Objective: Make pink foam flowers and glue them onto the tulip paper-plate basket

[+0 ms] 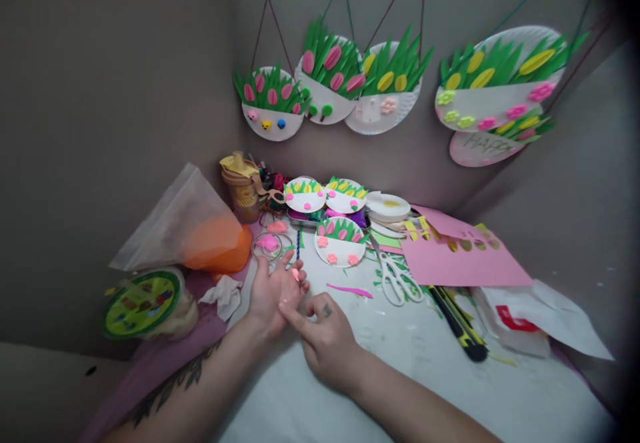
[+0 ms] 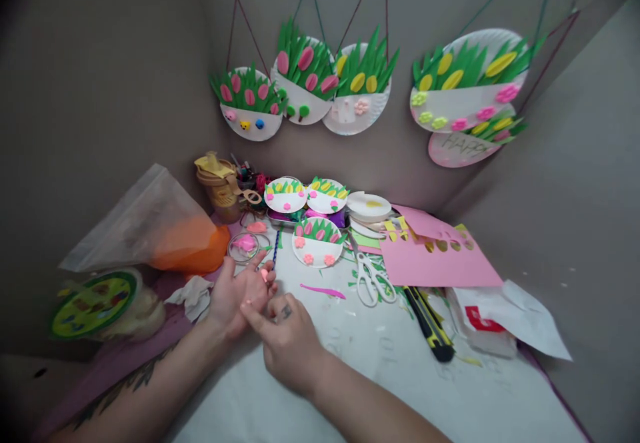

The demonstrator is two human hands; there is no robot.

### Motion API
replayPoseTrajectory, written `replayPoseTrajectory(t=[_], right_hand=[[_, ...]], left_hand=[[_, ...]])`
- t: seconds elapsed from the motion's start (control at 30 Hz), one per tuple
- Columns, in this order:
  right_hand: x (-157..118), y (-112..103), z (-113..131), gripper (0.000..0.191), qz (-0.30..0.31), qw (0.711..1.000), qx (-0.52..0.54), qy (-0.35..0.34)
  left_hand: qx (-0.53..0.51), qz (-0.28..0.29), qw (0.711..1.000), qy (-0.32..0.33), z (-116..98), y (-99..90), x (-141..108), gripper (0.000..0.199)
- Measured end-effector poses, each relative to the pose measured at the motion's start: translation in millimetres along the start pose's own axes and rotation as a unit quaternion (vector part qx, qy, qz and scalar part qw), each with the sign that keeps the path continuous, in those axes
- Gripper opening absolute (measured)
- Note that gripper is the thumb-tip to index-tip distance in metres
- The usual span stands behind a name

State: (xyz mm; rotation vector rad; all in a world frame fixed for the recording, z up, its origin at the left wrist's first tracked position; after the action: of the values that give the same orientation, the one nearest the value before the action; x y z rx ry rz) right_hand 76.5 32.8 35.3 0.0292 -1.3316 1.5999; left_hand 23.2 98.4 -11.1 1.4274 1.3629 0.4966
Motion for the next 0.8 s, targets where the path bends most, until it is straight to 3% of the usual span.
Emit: replayPoseTrajectory(t=[0.13, 0.23, 0.4, 0.5, 0.67, 0.8], right_hand=[[-0.2, 0.4, -10.9, 0.071, 0.003, 0.999, -0.027, 0.047], [-1.2, 4.4, -7.5, 0.074, 0.016, 0.999, -0.02, 0.029], [-2.3, 5.8, -8.5, 0.072, 0.01, 0.998, -0.034, 0.045], [-3.4, 8.2, -2.6, 0.073, 0.025, 0.998, -0.04, 0.032], [-6.1, 12.7, -6.4, 0.079, 0.054, 0.995, -0.048, 0.072], [-5.6, 17.4, -6.5, 0.08, 0.067, 0.995, -0.041, 0.064]], left_hand=[[0.012, -0.002, 1.0, 0.001, -3.1, 1.8, 0.8, 0.054], [0.013, -0.004, 1.0, 0.028, -9.0, 2.4, 1.0, 0.055], [0.016, 0.004, 1.0, -0.016, 2.2, 2.6, 0.1, 0.054], [0.012, 0.013, 1.0, 0.017, -6.5, 2.5, 0.8, 0.053], [0.023, 0.022, 0.999, 0.006, -7.6, 5.6, 0.6, 0.051], [0.029, 0.014, 0.999, 0.03, -12.1, 6.9, -1.2, 0.05]])
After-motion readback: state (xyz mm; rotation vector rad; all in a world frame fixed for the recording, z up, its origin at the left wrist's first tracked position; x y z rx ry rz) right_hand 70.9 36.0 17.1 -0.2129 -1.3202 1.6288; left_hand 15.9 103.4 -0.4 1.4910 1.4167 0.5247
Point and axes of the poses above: each hand's wrist, its own x-axis towards the middle knuckle, its own y-axis out of the palm, z = x × y, the point moved 10 cm from there along x, towards the middle knuckle, and after that the axes turned 2 degrees about x, right-handed, at the moved point
